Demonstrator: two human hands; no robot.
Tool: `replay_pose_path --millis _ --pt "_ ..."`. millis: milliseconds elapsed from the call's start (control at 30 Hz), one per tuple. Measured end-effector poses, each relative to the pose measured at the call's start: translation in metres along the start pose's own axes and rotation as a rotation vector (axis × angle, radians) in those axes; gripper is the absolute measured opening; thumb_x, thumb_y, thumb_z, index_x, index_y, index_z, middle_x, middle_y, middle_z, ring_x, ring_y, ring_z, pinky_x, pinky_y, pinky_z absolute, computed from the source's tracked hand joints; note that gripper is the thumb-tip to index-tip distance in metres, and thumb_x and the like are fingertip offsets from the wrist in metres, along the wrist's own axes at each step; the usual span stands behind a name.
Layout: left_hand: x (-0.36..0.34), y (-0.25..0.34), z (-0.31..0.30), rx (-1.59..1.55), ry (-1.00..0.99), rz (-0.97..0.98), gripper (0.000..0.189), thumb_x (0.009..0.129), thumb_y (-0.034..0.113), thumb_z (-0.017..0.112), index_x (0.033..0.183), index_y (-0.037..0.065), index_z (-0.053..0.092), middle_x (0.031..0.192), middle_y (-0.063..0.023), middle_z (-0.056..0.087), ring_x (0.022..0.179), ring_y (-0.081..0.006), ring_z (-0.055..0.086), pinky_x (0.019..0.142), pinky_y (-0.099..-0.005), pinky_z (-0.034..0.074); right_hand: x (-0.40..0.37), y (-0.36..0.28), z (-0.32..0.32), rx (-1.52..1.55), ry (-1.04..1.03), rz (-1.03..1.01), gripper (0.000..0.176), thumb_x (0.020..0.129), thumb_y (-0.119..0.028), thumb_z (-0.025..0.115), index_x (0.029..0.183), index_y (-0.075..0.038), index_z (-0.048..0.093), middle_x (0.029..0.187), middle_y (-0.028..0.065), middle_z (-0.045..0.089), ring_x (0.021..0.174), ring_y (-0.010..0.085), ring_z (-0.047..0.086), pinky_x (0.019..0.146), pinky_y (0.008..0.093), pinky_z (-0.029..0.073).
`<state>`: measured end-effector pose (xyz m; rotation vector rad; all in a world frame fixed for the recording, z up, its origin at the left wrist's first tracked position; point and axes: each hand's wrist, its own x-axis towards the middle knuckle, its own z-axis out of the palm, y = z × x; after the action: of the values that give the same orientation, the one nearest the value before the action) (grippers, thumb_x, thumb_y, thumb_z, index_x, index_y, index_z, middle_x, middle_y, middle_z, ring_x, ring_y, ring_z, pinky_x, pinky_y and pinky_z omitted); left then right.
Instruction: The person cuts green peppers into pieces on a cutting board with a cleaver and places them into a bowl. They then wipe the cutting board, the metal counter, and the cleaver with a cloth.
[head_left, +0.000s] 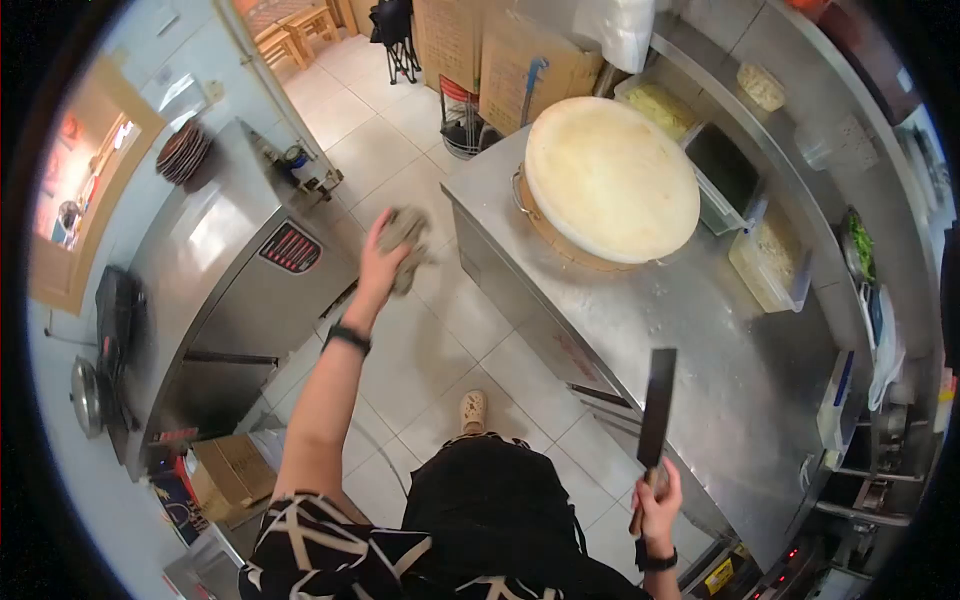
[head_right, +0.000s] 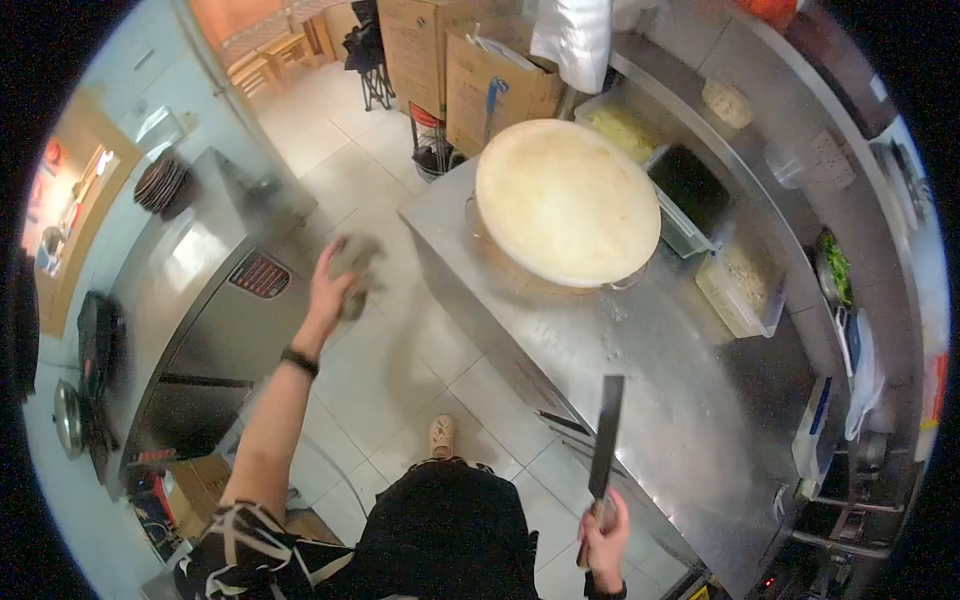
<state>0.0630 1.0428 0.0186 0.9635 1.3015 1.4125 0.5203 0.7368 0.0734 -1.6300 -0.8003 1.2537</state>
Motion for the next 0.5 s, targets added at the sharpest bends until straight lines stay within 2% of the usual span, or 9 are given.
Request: replay_pose_path --millis 67,100,167,200,233,267,367,433,500 --pt "0.082 -0.037 0.042 0.308 -0.125 0.107 0.063 0.070 0.003 0.063 0.130 0.005 0.044 0.122 -0.0131 0.053 0.114 -0.0241 0.051 0.095 -0.0337 0.041 -0.017 0.006 -0.013 0.041 0.112 0.013 0.056 0.081 0.004 0.055 0.132 -0.004 0.033 0.073 0.0085 0.054 0.051 0.0125 0.050 0.044 0.0236 0.043" --pt "0.107 -0.058 0.059 0.315 -0.147 0.088 0.063 0.070 0.003 0.063 0.130 0.005 0.044 0.122 -0.0131 0.053 0.114 -0.0241 0.051 0.095 -0.0337 0.041 -0.023 0.007 -0.018 0.065 0.152 -0.007 0.055 0.082 0.000 0.056 0.132 -0.004 0.034 0.072 0.0081 0.054 0.050 0.0117 0.050 0.044 0.0231 0.043" --pt "0.129 -0.096 0.096 0.781 -0.200 0.219 0.058 0.065 0.010 0.067 0.121 0.005 0.051 0.114 -0.0160 0.056 0.108 -0.0293 0.053 0.093 -0.0373 0.041 -0.034 0.007 -0.027 0.092 0.261 0.064 0.054 0.082 -0.001 0.055 0.132 -0.005 0.033 0.073 0.0086 0.053 0.049 0.0119 0.049 0.043 0.0229 0.043" --pt "0.121 -0.107 0.112 0.785 -0.236 0.201 0.058 0.065 0.010 0.067 0.121 0.005 0.051 0.114 -0.0160 0.056 0.108 -0.0293 0.053 0.093 -0.0373 0.041 -0.039 0.007 -0.033 0.118 0.316 0.060 0.054 0.083 -0.001 0.055 0.132 -0.005 0.033 0.073 0.0086 0.053 0.049 0.0119 0.049 0.042 0.0226 0.043" --pt "0.106 -0.115 0.126 0.899 -0.169 0.291 0.054 0.064 0.011 0.068 0.116 0.006 0.054 0.112 -0.0163 0.056 0.106 -0.0312 0.052 0.092 -0.0384 0.040 -0.047 0.006 -0.041 0.145 0.377 0.054 0.054 0.083 -0.002 0.054 0.132 -0.005 0.033 0.073 0.0085 0.053 0.050 0.0118 0.049 0.042 0.0223 0.043" --pt "0.086 -0.124 0.144 1.008 -0.114 0.386 0.050 0.063 0.011 0.068 0.111 0.007 0.056 0.110 -0.0166 0.056 0.104 -0.0331 0.052 0.091 -0.0394 0.040 -0.053 0.003 -0.049 0.135 0.468 0.162 0.057 0.082 -0.001 0.058 0.132 -0.003 0.031 0.074 0.0084 0.054 0.051 0.0130 0.051 0.043 0.0237 0.041" --pt "-0.014 -0.123 0.197 0.939 -0.160 0.321 0.046 0.062 0.011 0.068 0.106 0.010 0.056 0.106 -0.0139 0.057 0.101 -0.0319 0.052 0.087 -0.0398 0.039 -0.052 0.005 -0.073 0.183 0.550 0.140 0.054 0.085 -0.006 0.056 0.134 -0.006 0.032 0.073 0.0075 0.053 0.051 0.0106 0.048 0.042 0.0214 0.040" --pt "-0.082 -0.133 0.244 0.979 -0.209 0.440 0.047 0.060 0.010 0.069 0.105 0.010 0.055 0.102 -0.0124 0.057 0.099 -0.0330 0.051 0.087 -0.0422 0.038 -0.046 0.019 -0.102 0.182 0.556 0.139 0.055 0.085 -0.007 0.056 0.134 -0.006 0.031 0.072 0.0073 0.052 0.051 0.0104 0.048 0.042 0.0215 0.040" --pt "-0.137 -0.129 0.300 0.911 -0.370 0.378 0.047 0.060 0.011 0.068 0.105 0.011 0.054 0.100 -0.0123 0.057 0.097 -0.0337 0.051 0.086 -0.0434 0.038 -0.041 0.029 -0.129 0.185 0.543 0.125 0.055 0.086 -0.009 0.057 0.134 -0.007 0.031 0.072 0.0070 0.052 0.050 0.0103 0.048 0.043 0.0216 0.039"
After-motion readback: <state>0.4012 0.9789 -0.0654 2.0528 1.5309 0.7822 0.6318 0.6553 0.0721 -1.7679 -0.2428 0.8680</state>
